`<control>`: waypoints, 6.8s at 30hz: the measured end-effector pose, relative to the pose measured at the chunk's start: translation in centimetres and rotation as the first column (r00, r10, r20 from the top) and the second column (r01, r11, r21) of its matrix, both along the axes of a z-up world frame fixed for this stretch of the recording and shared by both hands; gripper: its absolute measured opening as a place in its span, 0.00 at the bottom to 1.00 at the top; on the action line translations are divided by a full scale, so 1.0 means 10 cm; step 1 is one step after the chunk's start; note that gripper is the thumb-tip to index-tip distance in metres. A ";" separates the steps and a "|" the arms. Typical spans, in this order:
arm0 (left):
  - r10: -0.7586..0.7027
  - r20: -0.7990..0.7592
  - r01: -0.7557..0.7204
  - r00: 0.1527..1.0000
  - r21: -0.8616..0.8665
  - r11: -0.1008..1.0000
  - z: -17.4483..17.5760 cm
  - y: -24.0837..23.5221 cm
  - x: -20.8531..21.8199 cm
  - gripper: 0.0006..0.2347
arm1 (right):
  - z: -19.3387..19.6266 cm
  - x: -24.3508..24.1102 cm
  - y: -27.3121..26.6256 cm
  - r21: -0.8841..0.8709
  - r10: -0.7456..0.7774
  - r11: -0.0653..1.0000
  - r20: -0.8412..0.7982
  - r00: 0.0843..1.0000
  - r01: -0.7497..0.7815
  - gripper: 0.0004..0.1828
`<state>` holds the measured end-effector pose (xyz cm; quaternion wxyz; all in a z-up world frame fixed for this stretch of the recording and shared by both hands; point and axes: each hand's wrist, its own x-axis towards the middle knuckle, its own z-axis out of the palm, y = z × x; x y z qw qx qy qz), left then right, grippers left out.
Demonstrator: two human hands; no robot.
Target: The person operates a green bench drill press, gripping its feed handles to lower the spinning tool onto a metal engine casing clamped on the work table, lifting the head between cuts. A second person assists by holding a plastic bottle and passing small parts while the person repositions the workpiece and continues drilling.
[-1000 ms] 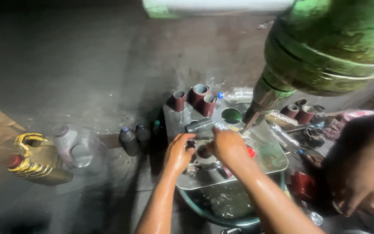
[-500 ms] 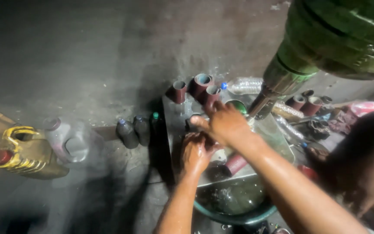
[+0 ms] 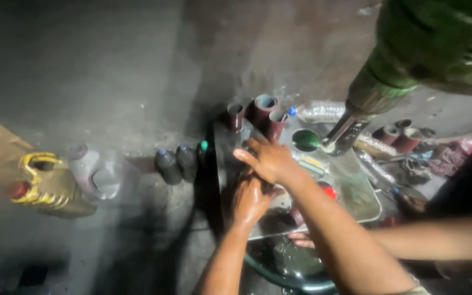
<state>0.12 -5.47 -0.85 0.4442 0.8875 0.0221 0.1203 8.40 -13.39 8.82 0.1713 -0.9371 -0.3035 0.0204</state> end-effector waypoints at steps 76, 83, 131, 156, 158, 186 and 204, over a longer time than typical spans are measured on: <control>-0.568 -0.261 0.553 0.781 0.712 0.433 -0.33 -0.63 1.75 0.14 | -0.10 -0.16 -2.04 -0.108 -0.379 0.920 0.008 0.925 0.378 0.35; -0.509 -0.321 0.602 0.799 0.440 0.667 0.55 -0.65 0.98 0.24 | -0.20 -0.29 -2.04 -0.014 -0.102 0.994 0.266 0.959 0.109 0.41; -0.193 0.169 0.174 0.967 0.121 0.977 -0.40 0.23 0.39 0.32 | 0.16 -0.39 -0.50 0.015 0.223 0.958 0.589 0.777 -0.286 0.28; -0.053 0.235 0.072 0.971 -0.073 0.995 -0.34 0.20 0.01 0.22 | 0.06 -0.34 -0.31 -0.396 0.161 0.906 0.004 0.987 -0.147 0.27; -0.053 0.298 0.067 0.953 -0.039 0.997 -0.44 0.25 0.08 0.20 | 0.14 -0.35 -0.20 -0.496 -0.032 0.867 0.054 0.998 0.055 0.29; -0.064 0.345 0.056 0.936 0.033 0.998 -0.36 0.29 0.04 0.15 | -0.45 -0.18 -0.37 -0.353 0.103 0.932 0.040 0.994 -0.082 0.25; -0.072 0.190 0.124 0.979 -0.282 0.951 -0.55 0.41 0.13 0.42 | -0.24 -0.28 -0.30 -0.443 0.224 0.878 0.043 0.974 -0.182 0.31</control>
